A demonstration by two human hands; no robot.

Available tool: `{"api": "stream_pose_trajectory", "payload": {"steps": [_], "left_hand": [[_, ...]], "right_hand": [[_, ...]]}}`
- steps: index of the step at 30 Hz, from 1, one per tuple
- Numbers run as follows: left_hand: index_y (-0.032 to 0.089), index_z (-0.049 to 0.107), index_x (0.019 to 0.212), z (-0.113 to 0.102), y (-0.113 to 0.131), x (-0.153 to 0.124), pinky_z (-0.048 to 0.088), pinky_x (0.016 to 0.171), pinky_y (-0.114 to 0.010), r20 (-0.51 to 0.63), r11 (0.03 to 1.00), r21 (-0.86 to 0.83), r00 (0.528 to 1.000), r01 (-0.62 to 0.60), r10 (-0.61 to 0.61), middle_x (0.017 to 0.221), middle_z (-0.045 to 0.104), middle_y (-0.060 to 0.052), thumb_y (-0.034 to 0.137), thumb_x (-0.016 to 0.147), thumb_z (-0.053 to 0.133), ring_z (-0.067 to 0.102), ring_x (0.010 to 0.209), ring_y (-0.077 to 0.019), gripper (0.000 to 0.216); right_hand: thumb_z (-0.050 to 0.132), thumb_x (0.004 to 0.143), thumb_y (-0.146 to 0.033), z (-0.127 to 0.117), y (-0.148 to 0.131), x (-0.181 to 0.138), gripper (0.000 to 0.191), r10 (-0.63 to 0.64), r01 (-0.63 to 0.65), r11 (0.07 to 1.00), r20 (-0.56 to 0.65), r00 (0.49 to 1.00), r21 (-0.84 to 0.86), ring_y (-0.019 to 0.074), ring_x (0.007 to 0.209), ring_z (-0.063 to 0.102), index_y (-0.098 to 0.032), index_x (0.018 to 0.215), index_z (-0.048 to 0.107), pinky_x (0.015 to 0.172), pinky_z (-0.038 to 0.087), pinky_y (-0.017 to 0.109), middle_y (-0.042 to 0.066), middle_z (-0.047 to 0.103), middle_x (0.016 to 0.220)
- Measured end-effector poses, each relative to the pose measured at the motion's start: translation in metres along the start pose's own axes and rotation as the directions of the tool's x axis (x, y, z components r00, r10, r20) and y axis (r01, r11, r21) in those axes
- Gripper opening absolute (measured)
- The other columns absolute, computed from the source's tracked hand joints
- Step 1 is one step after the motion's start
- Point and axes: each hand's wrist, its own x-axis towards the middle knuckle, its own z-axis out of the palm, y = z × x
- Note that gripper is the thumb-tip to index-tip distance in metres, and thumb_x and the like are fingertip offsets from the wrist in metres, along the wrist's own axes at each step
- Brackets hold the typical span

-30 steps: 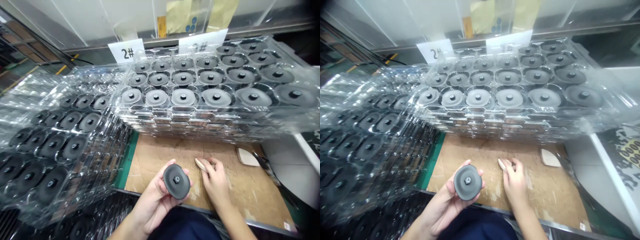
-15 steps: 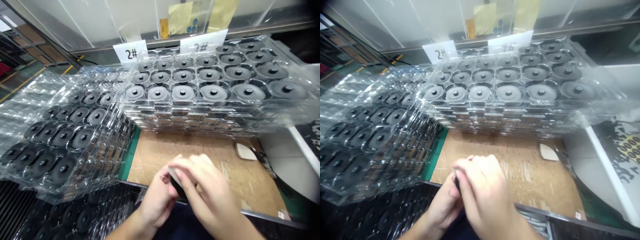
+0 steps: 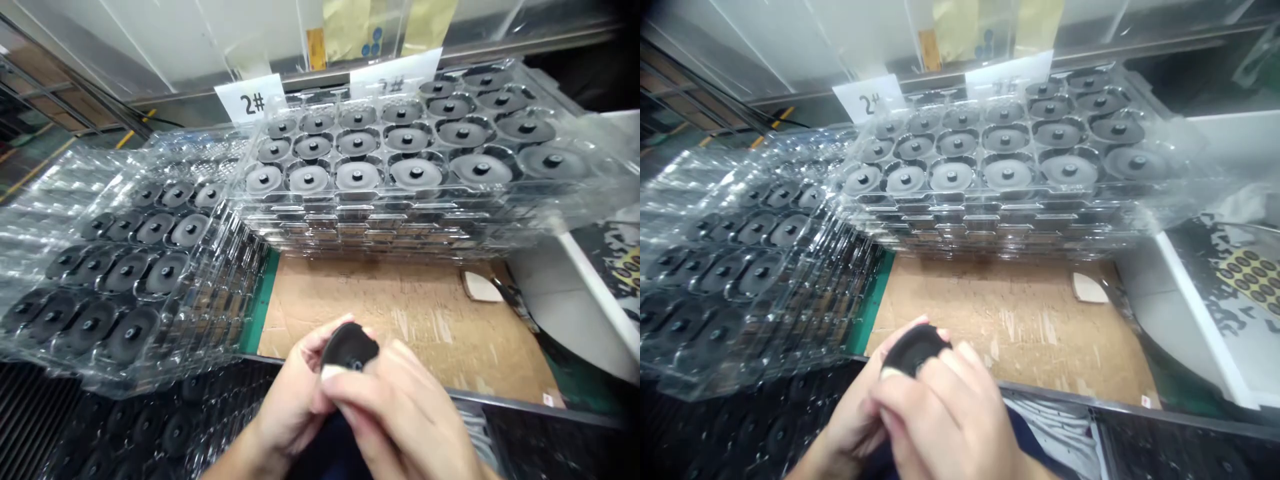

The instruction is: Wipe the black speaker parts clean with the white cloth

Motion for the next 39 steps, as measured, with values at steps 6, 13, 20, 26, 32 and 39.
{"api": "stream_pose_trajectory", "payload": {"steps": [6,13,20,26,32,39], "left_hand": [[0.023,0.069,0.094,-0.004,-0.007,0.0,0.043,0.087,-0.026,-0.028,0.989,-0.056,0.99,0.139,-0.141,0.092,0.07,-0.003,0.024,0.042,0.084,0.062,0.089,-0.0178,0.054],[0.017,0.069,0.09,-0.006,-0.001,-0.01,0.047,0.081,-0.024,0.066,0.988,-0.03,0.986,0.155,-0.153,0.087,0.069,-0.004,0.033,0.051,0.079,0.063,0.086,-0.0179,0.043],[0.022,0.062,0.108,-0.023,-0.006,-0.009,0.05,0.081,-0.033,0.142,0.965,-0.139,0.969,0.222,-0.203,0.111,0.063,-0.008,0.037,0.052,0.077,0.061,0.098,-0.0269,0.059],[0.021,0.059,0.112,-0.029,-0.007,-0.004,0.051,0.083,-0.034,0.194,0.939,-0.157,0.942,0.307,-0.275,0.116,0.061,-0.011,0.038,0.061,0.071,0.056,0.108,-0.03,0.055],[0.018,0.066,0.1,-0.014,-0.008,0.0,0.054,0.074,-0.028,0.17,0.942,-0.133,0.943,0.308,-0.284,0.1,0.068,-0.008,0.027,0.067,0.07,0.064,0.092,-0.022,0.035],[0.014,0.069,0.084,-0.006,-0.011,-0.001,0.054,0.068,-0.024,-0.004,0.963,-0.088,0.967,0.253,-0.255,0.081,0.071,-0.005,0.017,0.063,0.074,0.066,0.075,-0.016,0.022]], "right_hand": [[0.044,0.087,-0.017,-0.02,0.002,-0.014,0.019,0.207,-0.193,0.949,0.029,0.978,-0.25,0.0156,0.064,0.051,-0.019,0.1,0.058,0.061,0.039,0.029,0.004,0.058,0.073],[0.045,0.089,-0.016,-0.027,0.016,0.025,0.024,-0.058,0.034,0.996,0.287,0.956,0.087,0.0102,0.071,0.052,-0.025,0.103,0.062,0.069,0.042,0.023,-0.001,0.059,0.077],[0.042,0.089,-0.025,0.003,0.068,-0.043,0.026,0.527,-0.528,0.849,0.074,0.847,-0.009,0.0154,0.087,0.059,-0.023,0.11,0.058,0.073,0.048,0.028,0.005,0.063,0.097],[0.043,0.087,-0.024,0.016,0.09,-0.082,0.022,0.606,-0.604,0.795,0.103,0.789,-0.052,0.0188,0.083,0.064,-0.016,0.101,0.058,0.071,0.052,0.031,0.006,0.068,0.092],[0.05,0.086,-0.021,-0.029,0.031,-0.023,0.024,0.35,-0.355,0.933,-0.079,0.933,-0.061,0.0138,0.088,0.06,-0.028,0.108,0.055,0.072,0.044,0.024,0.0,0.065,0.1],[0.043,0.086,-0.012,-0.019,0.008,0.009,0.026,0.163,-0.117,0.971,0.223,0.961,-0.208,0.0128,0.065,0.05,-0.023,0.098,0.063,0.062,0.031,0.028,0.0,0.063,0.075]]}}
